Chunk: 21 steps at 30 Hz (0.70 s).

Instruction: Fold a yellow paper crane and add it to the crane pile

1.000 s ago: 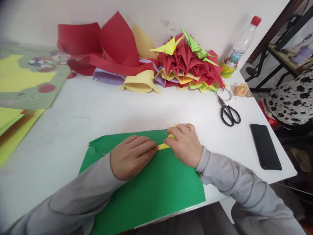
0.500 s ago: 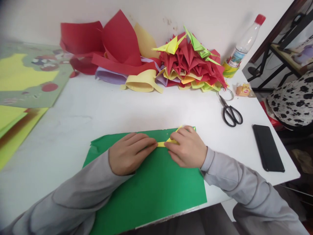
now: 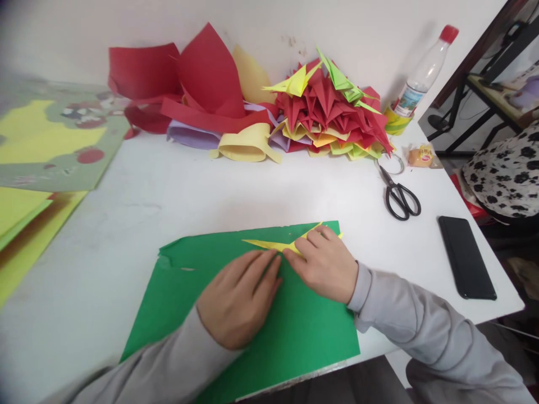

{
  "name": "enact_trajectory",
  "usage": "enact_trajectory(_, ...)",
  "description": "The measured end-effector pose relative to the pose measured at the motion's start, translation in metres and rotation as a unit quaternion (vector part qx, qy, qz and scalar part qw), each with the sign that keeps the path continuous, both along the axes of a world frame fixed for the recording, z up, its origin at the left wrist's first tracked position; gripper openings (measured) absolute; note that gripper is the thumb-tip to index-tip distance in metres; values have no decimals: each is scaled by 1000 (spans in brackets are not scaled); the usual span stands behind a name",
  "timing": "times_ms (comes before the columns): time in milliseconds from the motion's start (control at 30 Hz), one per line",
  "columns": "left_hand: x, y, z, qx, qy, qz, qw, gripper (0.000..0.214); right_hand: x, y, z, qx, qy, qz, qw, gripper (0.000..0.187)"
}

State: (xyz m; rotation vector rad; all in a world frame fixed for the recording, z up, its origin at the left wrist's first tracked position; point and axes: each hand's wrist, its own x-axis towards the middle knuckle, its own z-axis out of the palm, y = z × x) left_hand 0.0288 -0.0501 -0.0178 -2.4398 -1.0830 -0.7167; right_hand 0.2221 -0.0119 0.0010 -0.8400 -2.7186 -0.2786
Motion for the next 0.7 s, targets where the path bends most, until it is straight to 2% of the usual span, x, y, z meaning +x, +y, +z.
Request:
enact_trajectory(133,16,-25,-10,-84,-8,19,996,44,-2,-5,4,7,5,-15,1000,25)
enact_trajectory(267,19,-25,-14,-118,-38,39,991,51,-2,-5,5,-11,-2,-17,1000,24)
enact_trajectory(367,7,-10,-9,-104,-61,30,992,46,-1,-5,5,-13,-6,-16,1000,23)
enact_trajectory(467,-19,17,-4,-88,-99,47,990,31,-1,-5,4,-1,-1,-13,1000,23)
enact_trajectory(600,-45,46,-8,-193,-151,28,969,15,1,-5,2,-8,1,-11,1000,24)
enact_trajectory(700,-40,50,-16,-249,-183,52,950,18,2,-3,0,-18,6,-2,1000,24)
